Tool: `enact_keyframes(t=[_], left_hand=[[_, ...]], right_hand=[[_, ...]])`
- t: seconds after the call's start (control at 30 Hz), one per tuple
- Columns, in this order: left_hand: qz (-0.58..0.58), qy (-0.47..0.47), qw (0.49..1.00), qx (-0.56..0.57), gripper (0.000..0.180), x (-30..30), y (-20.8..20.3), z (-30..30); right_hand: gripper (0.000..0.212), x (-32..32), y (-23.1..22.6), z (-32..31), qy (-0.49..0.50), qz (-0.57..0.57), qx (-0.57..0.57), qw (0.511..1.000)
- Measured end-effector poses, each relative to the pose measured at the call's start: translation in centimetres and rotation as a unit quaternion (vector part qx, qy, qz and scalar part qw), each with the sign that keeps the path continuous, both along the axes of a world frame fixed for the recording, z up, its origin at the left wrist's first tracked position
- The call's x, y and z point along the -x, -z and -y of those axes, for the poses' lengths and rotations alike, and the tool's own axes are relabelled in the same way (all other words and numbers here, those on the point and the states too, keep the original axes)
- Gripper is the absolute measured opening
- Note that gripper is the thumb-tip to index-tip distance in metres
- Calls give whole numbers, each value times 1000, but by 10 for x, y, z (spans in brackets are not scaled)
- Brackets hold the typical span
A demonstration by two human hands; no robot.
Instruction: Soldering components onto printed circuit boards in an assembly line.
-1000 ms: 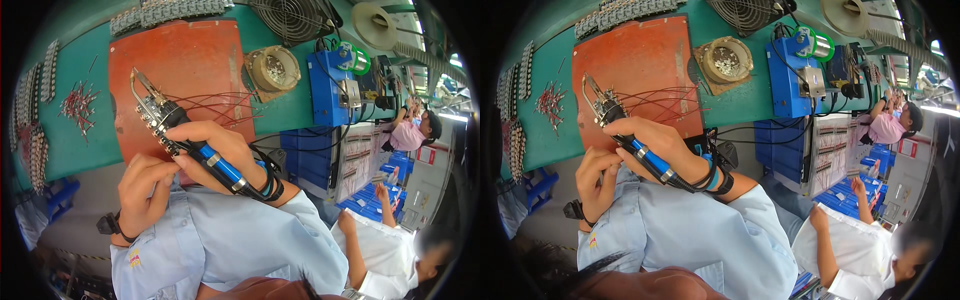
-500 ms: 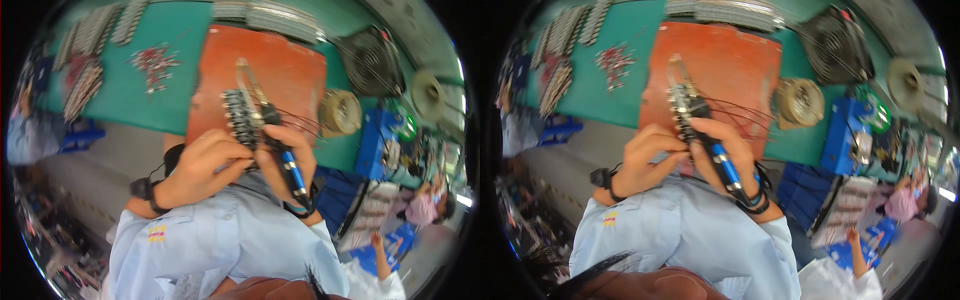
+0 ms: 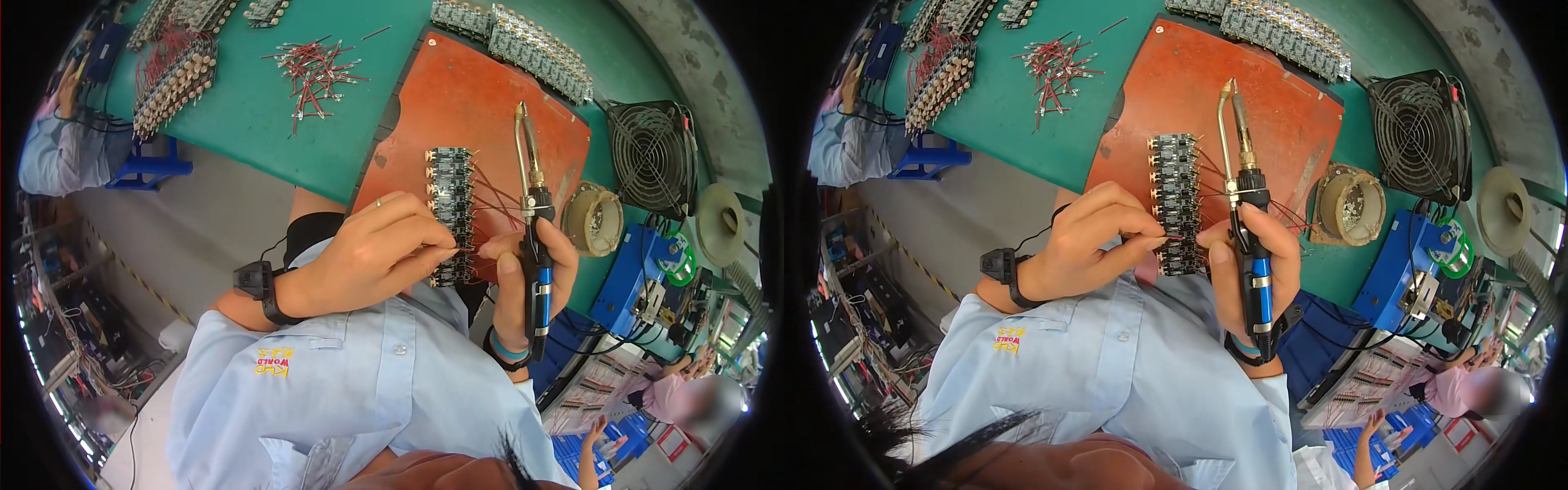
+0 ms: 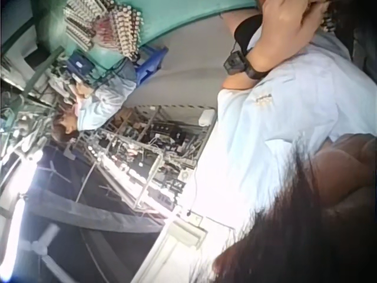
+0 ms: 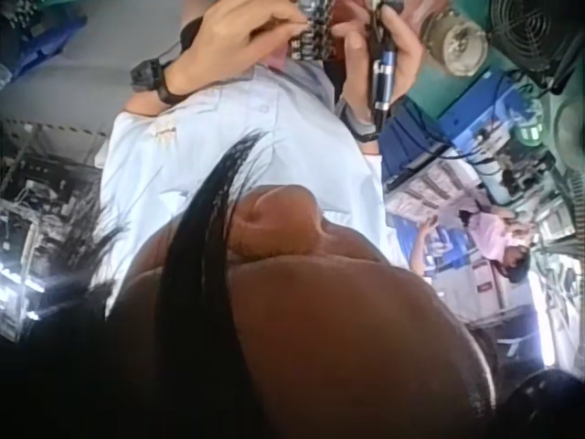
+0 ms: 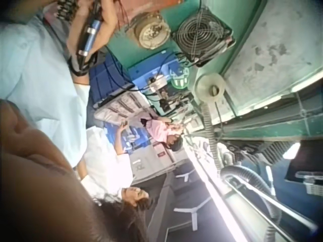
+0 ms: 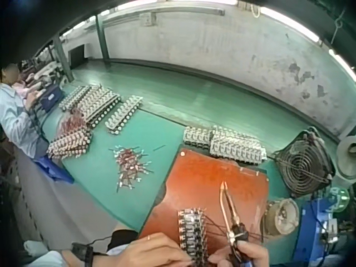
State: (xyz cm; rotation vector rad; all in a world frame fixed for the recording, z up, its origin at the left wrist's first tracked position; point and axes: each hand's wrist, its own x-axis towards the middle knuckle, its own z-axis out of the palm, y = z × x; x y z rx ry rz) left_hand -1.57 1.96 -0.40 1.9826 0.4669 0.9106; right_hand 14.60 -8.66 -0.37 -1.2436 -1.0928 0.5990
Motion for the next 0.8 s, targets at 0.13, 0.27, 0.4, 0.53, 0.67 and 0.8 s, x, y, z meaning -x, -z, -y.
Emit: enact_keyframes(t=[0.13, 0.27, 0.4, 0.53, 0.67, 0.8], left_hand=[[-7, -3, 1000, 9, 12, 1, 3, 0], [-6, 0, 1000, -1, 13, 0, 1, -1], [-14, 9, 1000, 4, 13, 0, 2, 0], [-15, 10, 1000, -1, 13, 2, 2, 0], [-55, -8, 998, -42, 13, 5, -3, -23], [-128, -91, 982, -108, 10, 2, 2, -48]], right_hand=[[40, 3, 1, -1, -20, 10, -2, 1000], [39, 3, 3, 0, -27, 0, 14, 1000], [40, 3, 4, -3, -23, 5, 3, 1000], [41, 3, 3, -2, -33, 5, 7, 999], [54, -4, -2, -1, 18, -17, 14, 1000], [64, -21, -4, 7, 83, -50, 13, 995]])
